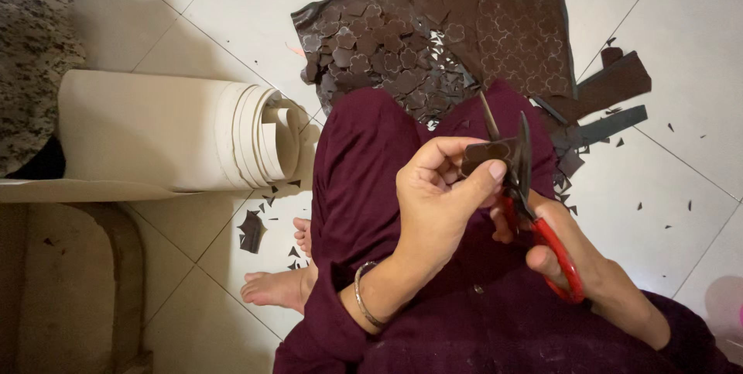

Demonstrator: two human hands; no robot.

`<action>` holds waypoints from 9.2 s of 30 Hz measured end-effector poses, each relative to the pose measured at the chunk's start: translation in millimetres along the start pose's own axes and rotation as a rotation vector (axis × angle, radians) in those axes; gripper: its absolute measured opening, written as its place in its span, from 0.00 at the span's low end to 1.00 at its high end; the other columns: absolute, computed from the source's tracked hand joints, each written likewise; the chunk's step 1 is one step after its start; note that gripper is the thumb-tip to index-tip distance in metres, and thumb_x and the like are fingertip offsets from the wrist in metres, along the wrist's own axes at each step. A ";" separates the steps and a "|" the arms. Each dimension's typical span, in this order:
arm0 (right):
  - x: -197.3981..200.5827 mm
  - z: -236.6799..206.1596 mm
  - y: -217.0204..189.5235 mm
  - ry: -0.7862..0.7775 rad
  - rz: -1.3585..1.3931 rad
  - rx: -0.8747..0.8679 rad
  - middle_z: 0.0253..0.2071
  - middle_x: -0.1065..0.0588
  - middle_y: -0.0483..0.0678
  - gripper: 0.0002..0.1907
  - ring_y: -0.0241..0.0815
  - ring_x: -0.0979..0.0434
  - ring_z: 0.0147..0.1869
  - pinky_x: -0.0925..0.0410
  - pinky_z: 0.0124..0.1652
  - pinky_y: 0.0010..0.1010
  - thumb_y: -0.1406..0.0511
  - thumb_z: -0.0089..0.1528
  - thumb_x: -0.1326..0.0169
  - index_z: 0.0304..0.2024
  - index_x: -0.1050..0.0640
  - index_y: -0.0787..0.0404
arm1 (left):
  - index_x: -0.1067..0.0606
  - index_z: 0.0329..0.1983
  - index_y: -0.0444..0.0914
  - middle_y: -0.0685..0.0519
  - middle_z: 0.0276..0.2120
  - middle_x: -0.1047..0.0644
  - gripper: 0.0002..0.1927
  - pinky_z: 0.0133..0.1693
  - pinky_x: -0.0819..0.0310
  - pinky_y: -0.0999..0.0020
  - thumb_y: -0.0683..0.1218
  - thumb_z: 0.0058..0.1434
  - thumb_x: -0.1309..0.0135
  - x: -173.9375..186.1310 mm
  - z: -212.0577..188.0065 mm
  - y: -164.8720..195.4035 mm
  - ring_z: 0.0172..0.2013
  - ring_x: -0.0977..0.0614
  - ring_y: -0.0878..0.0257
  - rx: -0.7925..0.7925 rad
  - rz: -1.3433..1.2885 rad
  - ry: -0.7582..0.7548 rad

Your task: The person sits on the floor and uses red-handled scissors to cut flower-shaped pieces from a brown patterned sheet. They repeatedly trim the edges of each shape and place the finished pieces onto a pile on the floor.

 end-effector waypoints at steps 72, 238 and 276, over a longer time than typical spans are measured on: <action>57.7 34.0 46.3 0.384 0.176 -0.037 0.30 0.21 0.51 0.13 0.38 0.19 0.32 0.25 0.34 0.28 0.69 0.62 0.44 0.47 0.25 0.70 | 0.26 0.41 0.38 0.54 0.36 0.19 0.08 0.45 0.19 0.66 0.37 0.60 0.41 25.3 42.5 -61.8 0.38 0.16 0.64 0.368 -0.258 -0.009; 9.0 -17.7 10.6 -0.046 0.025 0.030 0.45 0.26 0.51 0.58 0.45 0.25 0.48 0.30 0.48 0.36 0.22 0.49 0.58 0.49 0.27 0.67 | 0.27 0.51 0.31 0.48 0.41 0.20 0.16 0.26 0.30 0.81 0.37 0.63 0.37 -27.3 -2.9 -7.0 0.30 0.22 0.74 0.088 -0.070 0.048; 14.2 -19.5 22.2 0.137 0.181 0.012 0.33 0.27 0.46 0.58 0.37 0.28 0.33 0.33 0.32 0.29 0.20 0.40 0.51 0.39 0.27 0.66 | 0.31 0.52 0.33 0.52 0.40 0.23 0.15 0.30 0.30 0.82 0.36 0.66 0.40 -32.6 -13.8 -3.5 0.33 0.25 0.75 -0.034 -0.121 0.043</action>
Point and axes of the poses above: each hand's wrist, its own z-axis towards the middle knuckle, its own x-axis out of the back of the hand, y = z × x, the point moved 7 cm from there along z, towards the middle knuckle
